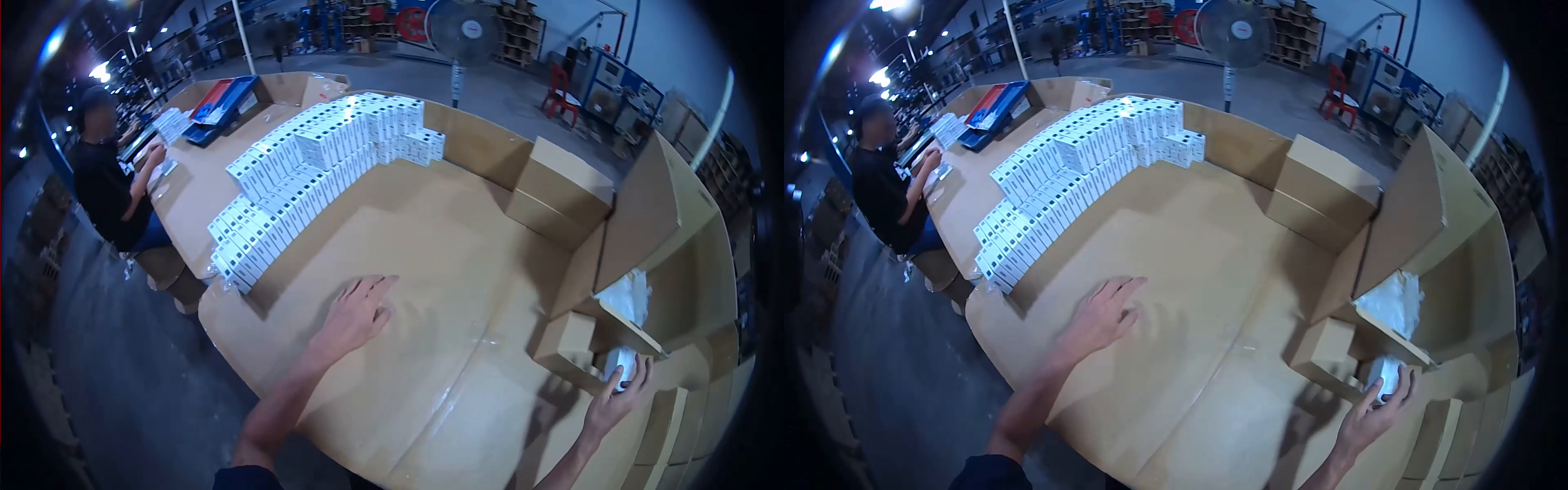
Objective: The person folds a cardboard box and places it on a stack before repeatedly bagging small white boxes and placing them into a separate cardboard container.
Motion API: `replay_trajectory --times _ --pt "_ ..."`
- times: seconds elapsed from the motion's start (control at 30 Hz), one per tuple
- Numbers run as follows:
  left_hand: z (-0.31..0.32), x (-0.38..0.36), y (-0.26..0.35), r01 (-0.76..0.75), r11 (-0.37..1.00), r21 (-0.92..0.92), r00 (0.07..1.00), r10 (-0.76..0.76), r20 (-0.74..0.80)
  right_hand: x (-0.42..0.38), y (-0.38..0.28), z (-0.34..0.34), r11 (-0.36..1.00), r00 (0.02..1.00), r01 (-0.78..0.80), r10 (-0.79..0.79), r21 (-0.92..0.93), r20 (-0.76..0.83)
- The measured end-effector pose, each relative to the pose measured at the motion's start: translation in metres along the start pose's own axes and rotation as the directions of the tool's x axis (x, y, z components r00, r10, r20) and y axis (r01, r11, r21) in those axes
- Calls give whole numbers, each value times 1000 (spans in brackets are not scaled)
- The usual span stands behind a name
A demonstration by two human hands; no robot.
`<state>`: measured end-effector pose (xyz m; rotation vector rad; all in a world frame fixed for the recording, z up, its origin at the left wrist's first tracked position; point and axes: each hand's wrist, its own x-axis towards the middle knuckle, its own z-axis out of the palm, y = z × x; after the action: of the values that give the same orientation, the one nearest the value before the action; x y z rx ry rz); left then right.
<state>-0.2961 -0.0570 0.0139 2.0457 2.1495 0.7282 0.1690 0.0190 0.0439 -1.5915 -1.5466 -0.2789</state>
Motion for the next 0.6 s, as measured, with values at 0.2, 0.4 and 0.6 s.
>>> replay_trajectory --times 0.2,0.4,0.6 --pt "2 64 -56 -52 999 -16 996 51 -68 19 -132 53 844 929 252 -348 474 125" --pt "29 140 -82 -134 991 18 986 135 -95 35 -221 184 744 750 28 -457 668 478" --pt "56 231 -110 -200 980 22 971 201 -130 63 -256 322 727 701 104 -537 679 468"
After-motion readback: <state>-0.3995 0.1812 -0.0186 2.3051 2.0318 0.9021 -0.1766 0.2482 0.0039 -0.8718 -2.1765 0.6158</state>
